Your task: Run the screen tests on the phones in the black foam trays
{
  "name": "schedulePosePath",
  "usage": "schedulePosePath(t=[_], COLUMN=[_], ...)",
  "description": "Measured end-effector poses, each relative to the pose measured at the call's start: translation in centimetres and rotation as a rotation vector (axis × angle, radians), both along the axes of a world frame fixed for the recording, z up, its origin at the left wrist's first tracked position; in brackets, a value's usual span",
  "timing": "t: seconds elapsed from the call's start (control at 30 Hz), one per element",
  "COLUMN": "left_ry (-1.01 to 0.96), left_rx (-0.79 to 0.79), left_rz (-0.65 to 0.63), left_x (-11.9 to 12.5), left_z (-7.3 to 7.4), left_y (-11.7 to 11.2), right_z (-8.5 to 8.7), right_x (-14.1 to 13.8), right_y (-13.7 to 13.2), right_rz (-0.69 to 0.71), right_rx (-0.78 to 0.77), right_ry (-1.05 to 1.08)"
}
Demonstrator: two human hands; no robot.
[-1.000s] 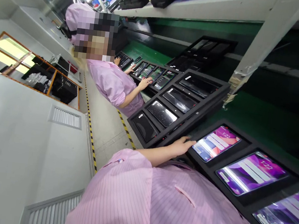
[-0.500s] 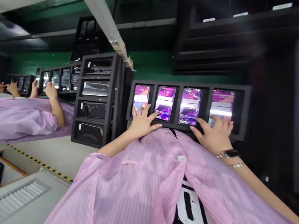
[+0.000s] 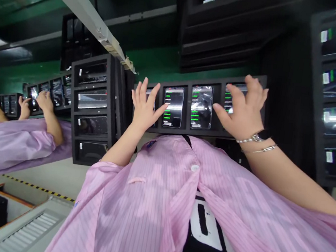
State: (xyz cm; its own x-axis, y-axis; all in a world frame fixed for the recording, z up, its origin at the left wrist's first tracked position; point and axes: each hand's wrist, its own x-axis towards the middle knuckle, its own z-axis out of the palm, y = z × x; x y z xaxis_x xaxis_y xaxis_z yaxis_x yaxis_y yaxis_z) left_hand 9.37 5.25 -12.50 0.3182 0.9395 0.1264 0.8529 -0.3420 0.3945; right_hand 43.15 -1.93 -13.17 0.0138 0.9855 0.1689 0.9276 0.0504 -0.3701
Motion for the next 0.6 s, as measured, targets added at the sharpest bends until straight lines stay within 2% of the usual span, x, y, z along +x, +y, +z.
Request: schedulePosePath(t=[0.07, 0.17, 0.23, 0.37, 0.6], left_ry=[0.003, 0.024, 0.038, 0.083, 0.174], left_rx=[-0.026, -0.081, -0.1, -0.124, -0.14], left_rz=[-0.015, -0.032, -0.027, 0.004, 0.017], left_x=[-0.5, -0.9, -0.8, -0.1, 0.6], left_z=[-0.3, -1.8, -2.8, -3.6, -2.8], left_y=[-2.3, -5.4, -6.5, -7.0, -7.1], right_z=[-0.4, -2.4, -3.7, -4.7, -4.6], right_x=[-0.8, -1.9, -2.6, -3.5, -4.0], right_y=[-1.6, -3.6, -4.2, -4.6, -4.8], right_rz=[0.046, 0.098, 0.128, 0.163, 0.124], right_rx=[-0.027, -0.081, -0.096, -0.118, -0.097], right_ry=[0.015, 0.045, 0.067, 0.072, 0.053])
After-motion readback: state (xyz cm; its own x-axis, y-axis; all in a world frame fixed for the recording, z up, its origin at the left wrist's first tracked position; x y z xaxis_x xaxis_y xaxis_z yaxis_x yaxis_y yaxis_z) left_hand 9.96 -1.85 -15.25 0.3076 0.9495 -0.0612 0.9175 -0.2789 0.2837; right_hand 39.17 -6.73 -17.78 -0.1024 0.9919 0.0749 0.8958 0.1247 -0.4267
